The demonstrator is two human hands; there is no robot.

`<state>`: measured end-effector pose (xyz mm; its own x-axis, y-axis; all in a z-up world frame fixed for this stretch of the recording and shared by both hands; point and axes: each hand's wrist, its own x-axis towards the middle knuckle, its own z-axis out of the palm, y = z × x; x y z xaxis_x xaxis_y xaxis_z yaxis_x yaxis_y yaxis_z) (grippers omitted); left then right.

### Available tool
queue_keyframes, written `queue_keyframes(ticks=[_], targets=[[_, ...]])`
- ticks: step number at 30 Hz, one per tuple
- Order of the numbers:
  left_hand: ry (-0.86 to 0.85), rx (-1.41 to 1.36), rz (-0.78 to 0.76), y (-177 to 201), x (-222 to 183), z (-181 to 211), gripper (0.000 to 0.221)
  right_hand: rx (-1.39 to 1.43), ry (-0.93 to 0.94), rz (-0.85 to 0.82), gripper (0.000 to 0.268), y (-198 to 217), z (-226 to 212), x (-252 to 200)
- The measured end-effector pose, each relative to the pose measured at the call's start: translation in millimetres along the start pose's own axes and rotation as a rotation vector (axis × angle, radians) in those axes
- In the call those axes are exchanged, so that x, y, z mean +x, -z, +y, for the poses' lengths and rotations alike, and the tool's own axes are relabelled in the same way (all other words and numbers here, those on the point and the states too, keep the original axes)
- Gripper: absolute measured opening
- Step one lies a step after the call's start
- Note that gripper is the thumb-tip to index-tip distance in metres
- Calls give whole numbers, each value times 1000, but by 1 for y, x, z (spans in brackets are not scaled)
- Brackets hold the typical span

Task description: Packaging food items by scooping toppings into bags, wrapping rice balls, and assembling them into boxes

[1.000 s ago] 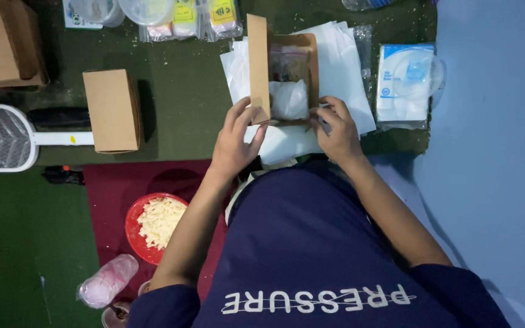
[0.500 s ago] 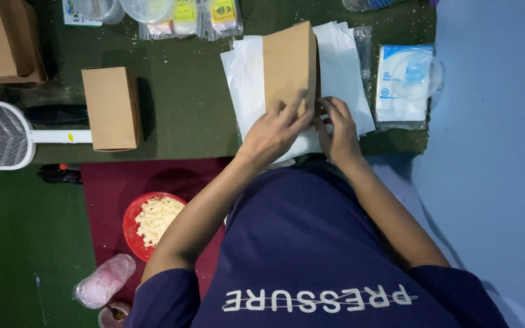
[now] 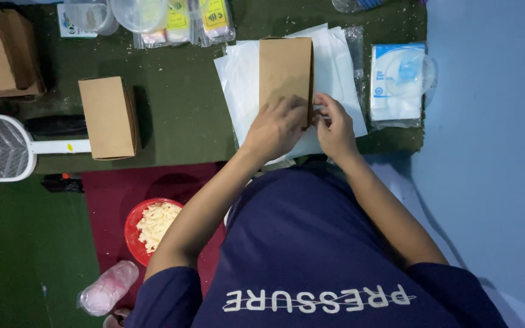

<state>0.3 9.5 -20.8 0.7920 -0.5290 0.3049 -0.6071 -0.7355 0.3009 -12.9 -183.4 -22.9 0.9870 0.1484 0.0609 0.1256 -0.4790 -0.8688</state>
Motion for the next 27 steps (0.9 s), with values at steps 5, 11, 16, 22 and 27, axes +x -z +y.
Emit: queue_keyframes(ticks=[5,11,16,22,27], targets=[[311,-198,-62,46,-18,7,65,89,-162,-114,61,3,-4,-6],[339,-262,80,18,-14,14,94,138,-317,-197,66,-12,1,1],[375,-195,63,-3,-12,6,86,59,-365,-256,72,-7,-35,16],[407,-169,120,-2,-37,-8,72,25,-284,-287,72,-14,-50,19],[397,-104,268,40,-80,-22,59,160,-92,-331,75,-60,-40,17]])
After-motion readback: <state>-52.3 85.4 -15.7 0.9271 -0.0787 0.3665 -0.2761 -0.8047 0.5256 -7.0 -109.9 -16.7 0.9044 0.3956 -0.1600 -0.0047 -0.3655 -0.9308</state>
